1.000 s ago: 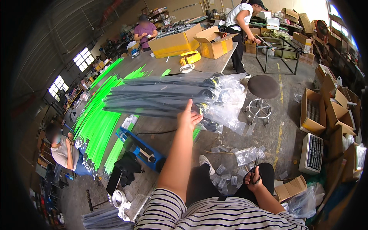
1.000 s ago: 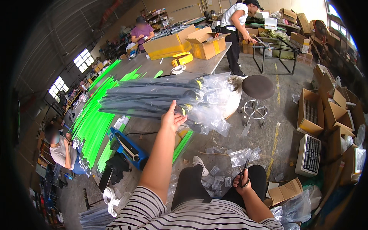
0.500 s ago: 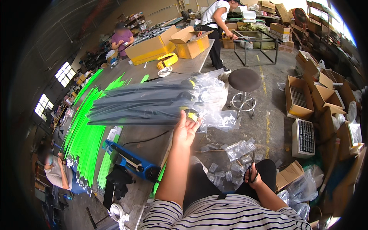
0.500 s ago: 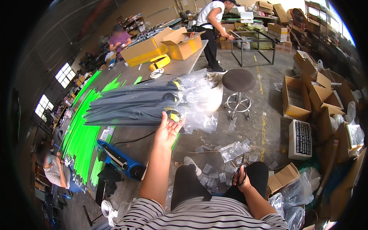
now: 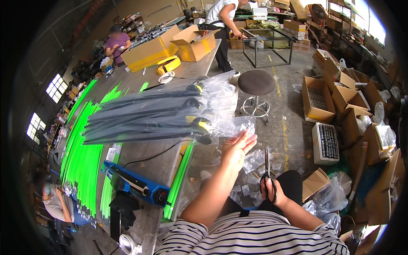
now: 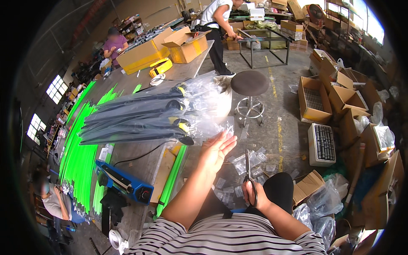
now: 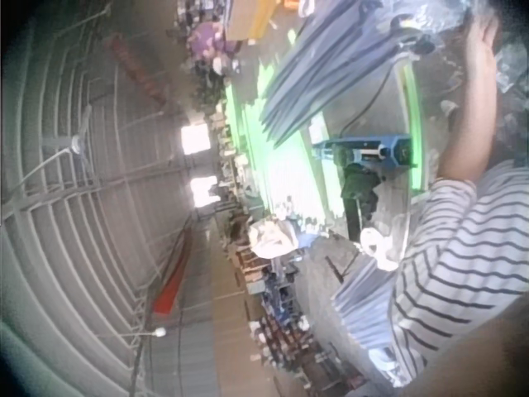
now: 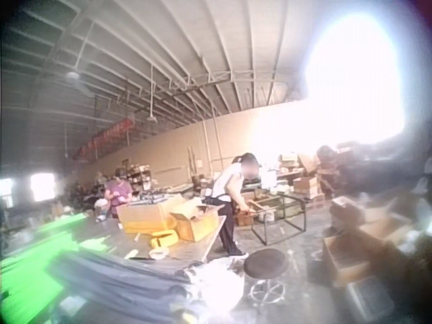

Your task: The person uses scissors to cut open plastic wrapping on long, dark gray poles with yellow tips. They remove the plastic and place the poles on a pile on the table.

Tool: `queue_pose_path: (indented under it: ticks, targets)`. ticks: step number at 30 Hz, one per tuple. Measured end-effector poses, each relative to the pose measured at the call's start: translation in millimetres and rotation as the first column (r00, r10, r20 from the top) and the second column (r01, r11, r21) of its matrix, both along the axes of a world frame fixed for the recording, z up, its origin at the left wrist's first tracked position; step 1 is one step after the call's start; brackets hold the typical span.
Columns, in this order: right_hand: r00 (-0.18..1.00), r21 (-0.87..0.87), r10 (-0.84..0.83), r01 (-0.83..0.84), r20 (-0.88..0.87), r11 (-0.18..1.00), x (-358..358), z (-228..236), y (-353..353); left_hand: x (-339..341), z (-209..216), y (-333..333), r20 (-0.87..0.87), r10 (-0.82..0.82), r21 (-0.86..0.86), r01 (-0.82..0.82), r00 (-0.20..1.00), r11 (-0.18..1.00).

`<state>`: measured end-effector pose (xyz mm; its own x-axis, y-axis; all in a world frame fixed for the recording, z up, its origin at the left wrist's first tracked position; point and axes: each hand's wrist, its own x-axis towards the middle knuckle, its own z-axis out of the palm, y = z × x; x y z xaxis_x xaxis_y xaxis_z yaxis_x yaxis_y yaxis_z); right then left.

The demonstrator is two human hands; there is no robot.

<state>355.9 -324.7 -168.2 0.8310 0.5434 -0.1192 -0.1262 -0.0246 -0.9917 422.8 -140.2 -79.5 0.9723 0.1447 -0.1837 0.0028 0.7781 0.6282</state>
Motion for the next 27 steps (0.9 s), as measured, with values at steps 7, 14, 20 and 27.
queue_pose_path:
  ticks: [7,14,20,27]
  targets:
    - [0.994,-0.023,0.106,-0.106,0.034,0.994,-7,9,35,-25,4,37,0.009,0.326,-0.018,-0.325,0.945,0.945]
    - [0.982,-0.194,0.182,-0.170,0.045,0.966,0,43,93,-22,9,44,-0.035,0.318,0.101,-0.314,0.947,0.944]
    - [0.996,-0.214,0.059,-0.042,0.072,0.976,9,69,117,-20,5,44,-0.056,0.334,0.080,-0.330,0.941,0.941]
    - [0.979,-0.235,0.021,0.028,0.201,0.972,21,80,127,-20,2,46,-0.067,0.306,0.036,-0.304,0.950,0.952]
